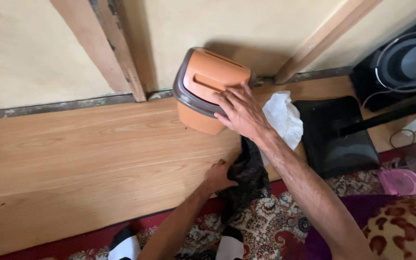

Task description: The person opens a small orange trash bin, removes the lid, and transfers the contents into a black plastic bag. They then place the bag into the bin and close the lid.

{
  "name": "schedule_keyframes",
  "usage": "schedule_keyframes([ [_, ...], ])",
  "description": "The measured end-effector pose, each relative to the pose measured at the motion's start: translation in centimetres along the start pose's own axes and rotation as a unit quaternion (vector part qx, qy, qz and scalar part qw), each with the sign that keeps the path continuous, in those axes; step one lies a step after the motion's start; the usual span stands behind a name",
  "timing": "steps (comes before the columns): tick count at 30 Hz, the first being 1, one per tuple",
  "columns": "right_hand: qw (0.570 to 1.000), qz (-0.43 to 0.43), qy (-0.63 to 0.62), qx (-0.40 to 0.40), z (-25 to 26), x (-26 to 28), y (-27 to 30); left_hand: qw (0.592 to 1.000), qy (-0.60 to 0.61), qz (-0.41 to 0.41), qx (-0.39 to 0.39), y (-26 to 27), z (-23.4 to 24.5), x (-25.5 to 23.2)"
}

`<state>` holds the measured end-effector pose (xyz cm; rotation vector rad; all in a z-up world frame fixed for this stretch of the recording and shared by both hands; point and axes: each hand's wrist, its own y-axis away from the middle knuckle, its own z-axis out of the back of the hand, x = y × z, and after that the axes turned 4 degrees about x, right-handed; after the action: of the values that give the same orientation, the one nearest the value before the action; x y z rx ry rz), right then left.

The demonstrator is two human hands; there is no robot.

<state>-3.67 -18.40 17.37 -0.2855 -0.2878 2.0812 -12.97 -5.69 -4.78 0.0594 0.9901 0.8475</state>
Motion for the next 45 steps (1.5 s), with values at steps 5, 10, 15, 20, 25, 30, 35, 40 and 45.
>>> schedule_keyframes([
  [5, 0.999, -0.024, 0.002, -0.039, 2.0, -1.2, 1.8, 0.992, 0.063, -0.016, -0.105, -4.1, -2.7, 3.7],
  [10, 0.998, -0.035, -0.010, -0.056, 3.0, -2.6, 3.6, 0.960, 0.192, -0.021, -0.204, -5.5, -0.8, 2.8],
  [15, 0.995, -0.059, -0.011, -0.077, 2.6, -3.9, 5.3, 0.964, 0.176, -0.032, -0.198, -5.4, 2.0, 0.4],
  [20, 0.971, -0.155, -0.113, -0.139, -0.1, -6.0, 7.5, 0.956, 0.041, -0.054, -0.286, -2.6, 5.3, -3.7],
  [25, 0.911, -0.314, -0.242, -0.117, -4.8, -8.6, 9.4, 0.918, -0.020, -0.141, -0.370, -0.3, 8.3, -7.4],
  [30, 0.844, -0.371, -0.371, -0.107, -9.3, -10.6, 9.4, 0.865, -0.087, -0.222, -0.442, -0.1, 13.4, -11.7],
  [35, 0.754, -0.443, -0.475, -0.095, -9.4, -10.2, 6.9, 0.847, -0.199, -0.160, -0.466, -2.2, 20.2, -15.3],
  [40, 0.612, -0.499, -0.610, -0.069, -9.0, -10.0, 5.1, 0.853, -0.292, -0.108, -0.419, -4.8, 22.8, -16.3],
  [45, 0.539, -0.492, -0.681, -0.060, -10.8, -10.0, 5.2, 0.861, -0.330, -0.088, -0.376, -7.3, 22.2, -15.3],
])
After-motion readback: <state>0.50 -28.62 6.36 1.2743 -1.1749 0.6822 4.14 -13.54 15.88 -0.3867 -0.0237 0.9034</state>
